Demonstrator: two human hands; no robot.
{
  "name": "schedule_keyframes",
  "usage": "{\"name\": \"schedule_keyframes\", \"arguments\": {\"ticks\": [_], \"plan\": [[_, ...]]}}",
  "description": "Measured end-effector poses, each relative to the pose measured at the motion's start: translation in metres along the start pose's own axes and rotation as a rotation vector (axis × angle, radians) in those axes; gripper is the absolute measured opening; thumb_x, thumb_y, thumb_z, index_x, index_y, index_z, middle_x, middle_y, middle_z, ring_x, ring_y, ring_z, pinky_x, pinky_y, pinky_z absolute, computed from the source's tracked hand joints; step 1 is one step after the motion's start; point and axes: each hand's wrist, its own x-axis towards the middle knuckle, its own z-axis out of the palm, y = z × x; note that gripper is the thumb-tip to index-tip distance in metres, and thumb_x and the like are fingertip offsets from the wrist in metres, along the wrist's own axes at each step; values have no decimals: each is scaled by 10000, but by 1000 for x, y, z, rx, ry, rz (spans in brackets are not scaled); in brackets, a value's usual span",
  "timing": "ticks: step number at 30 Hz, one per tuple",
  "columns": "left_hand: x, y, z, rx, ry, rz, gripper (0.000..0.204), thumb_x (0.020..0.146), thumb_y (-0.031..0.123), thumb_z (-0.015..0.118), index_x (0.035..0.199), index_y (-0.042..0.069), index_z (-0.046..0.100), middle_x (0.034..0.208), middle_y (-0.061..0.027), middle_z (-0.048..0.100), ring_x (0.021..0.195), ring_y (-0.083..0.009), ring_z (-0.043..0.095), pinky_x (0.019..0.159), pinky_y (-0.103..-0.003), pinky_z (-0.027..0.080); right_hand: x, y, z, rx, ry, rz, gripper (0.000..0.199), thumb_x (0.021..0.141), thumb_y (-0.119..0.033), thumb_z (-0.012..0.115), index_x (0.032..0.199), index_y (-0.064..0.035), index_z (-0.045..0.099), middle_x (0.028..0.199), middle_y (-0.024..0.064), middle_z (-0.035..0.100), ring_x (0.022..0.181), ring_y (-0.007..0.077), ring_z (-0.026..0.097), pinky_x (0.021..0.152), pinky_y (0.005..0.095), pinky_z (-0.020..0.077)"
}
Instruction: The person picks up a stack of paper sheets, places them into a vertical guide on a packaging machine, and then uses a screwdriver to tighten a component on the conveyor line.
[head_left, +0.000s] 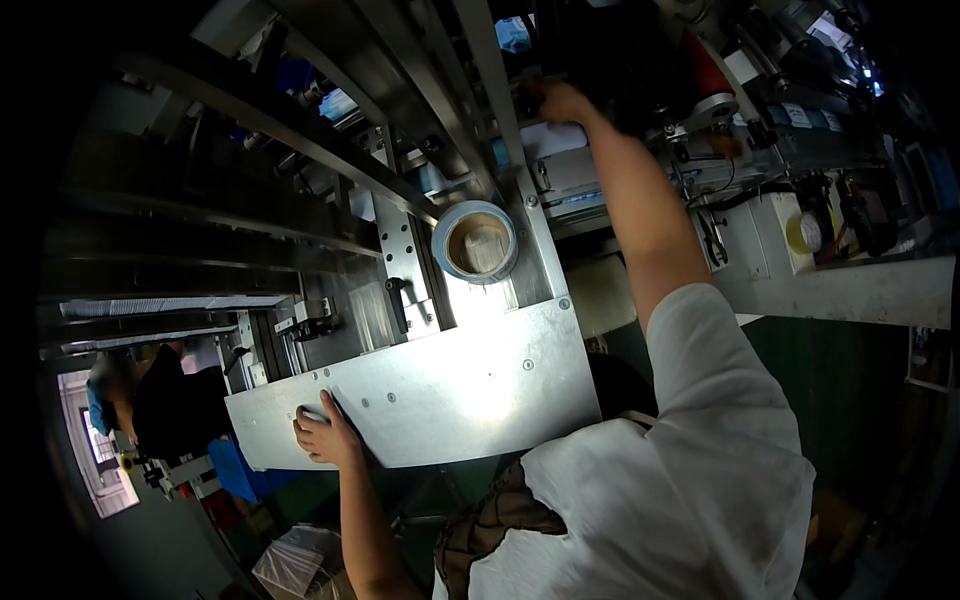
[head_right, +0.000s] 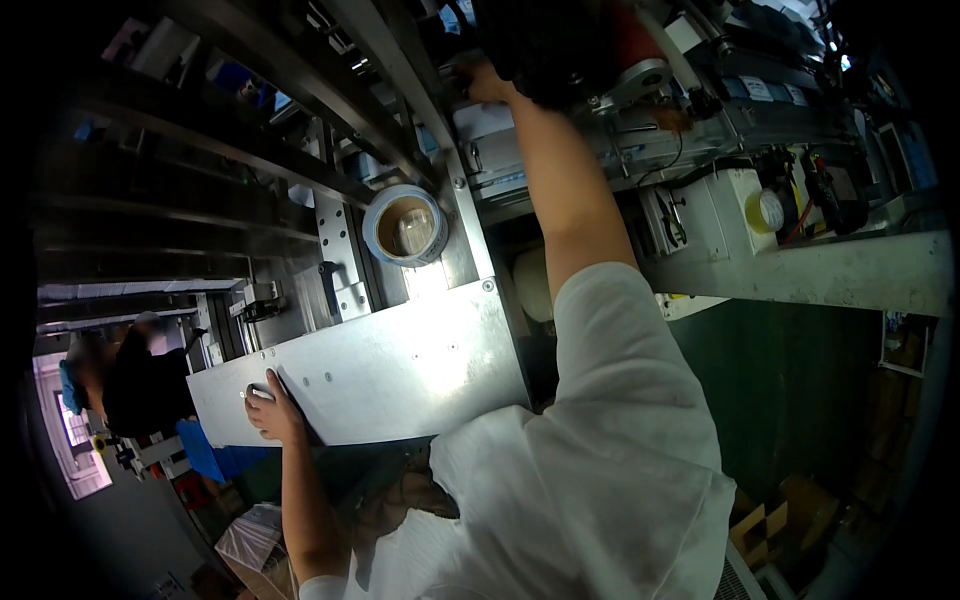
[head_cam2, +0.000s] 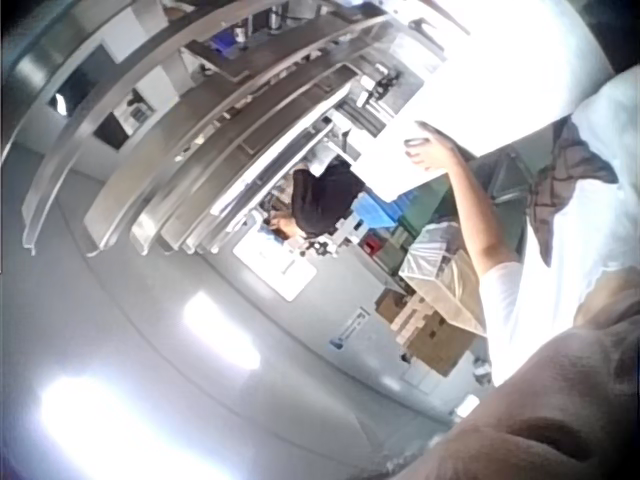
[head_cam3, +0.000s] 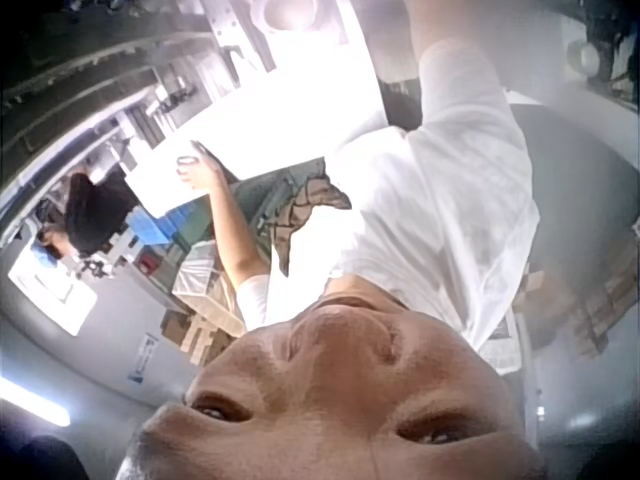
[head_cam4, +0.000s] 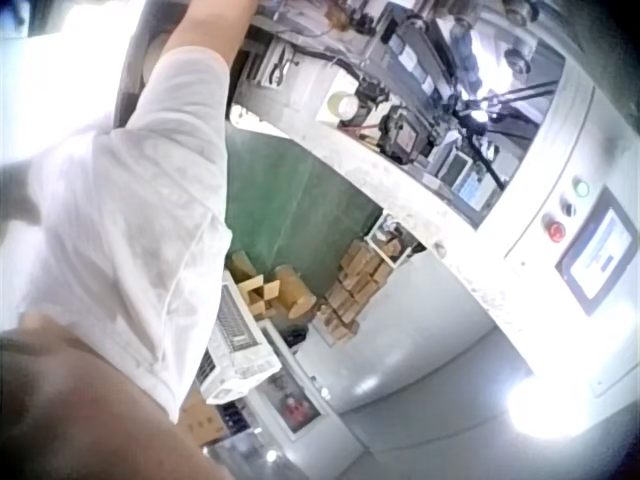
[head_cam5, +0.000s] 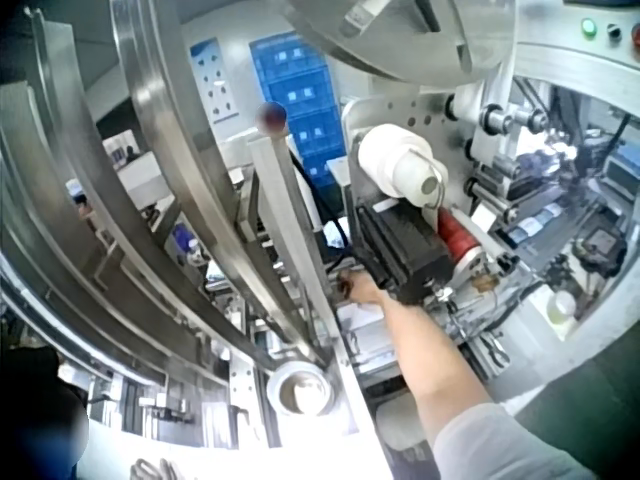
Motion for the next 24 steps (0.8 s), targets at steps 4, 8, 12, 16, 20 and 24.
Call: {"name": "schedule_keyframes", "arguments": {"ticks": [4, 8, 12, 16, 20, 24], "plan": [[1, 3, 0, -15, 2, 8, 724, 803, 667, 384, 1276, 119, 367, 1343, -109, 309, 1277, -287, 219, 972, -535, 187, 7, 13, 4, 191, 0, -10, 560, 675, 1, 551, 1220, -102, 474, 1110, 122, 587, 1013, 258, 566, 841, 336, 458], [0, 2, 0, -18, 7, 6, 723, 802, 667, 387, 1275, 120, 366, 1341, -109, 309, 1274, -288, 223, 972, -531, 185, 8, 13, 5, 329, -64, 70, 620, 632, 11, 599, 1229, -85, 463, 1109, 119, 590, 1036, 252, 556, 861, 329, 449], [1, 1, 0, -7, 8, 2, 725, 800, 669, 388, 1274, 120, 365, 1339, -110, 310, 1274, -290, 224, 970, -529, 188, 0, -1, 1, 26, -35, -24, 700, 574, 21, 654, 1235, -86, 450, 1117, 138, 581, 1043, 273, 548, 873, 336, 449], [2, 1, 2, 2, 12, 8, 724, 799, 669, 389, 1271, 120, 367, 1338, -111, 312, 1270, -293, 229, 966, -529, 193, -4, -12, -1, -163, 6, -16, 728, 544, 20, 682, 1224, -87, 444, 1127, 160, 565, 1046, 307, 538, 875, 358, 451], [1, 0, 1, 8, 20, 7, 720, 799, 667, 393, 1268, 121, 370, 1337, -110, 314, 1266, -294, 238, 962, -529, 201, -8, -20, -4, -246, 14, -33, 697, 546, 9, 694, 1195, -66, 452, 1119, 173, 562, 1050, 319, 531, 877, 371, 450], [1, 1, 2, 4, 27, 16, 718, 799, 666, 393, 1266, 121, 372, 1336, -111, 316, 1265, -294, 240, 960, -530, 204, -4, -18, -6, -257, -13, -25, 663, 565, 0, 699, 1180, -50, 456, 1081, 181, 574, 1023, 321, 545, 860, 375, 459]]}}
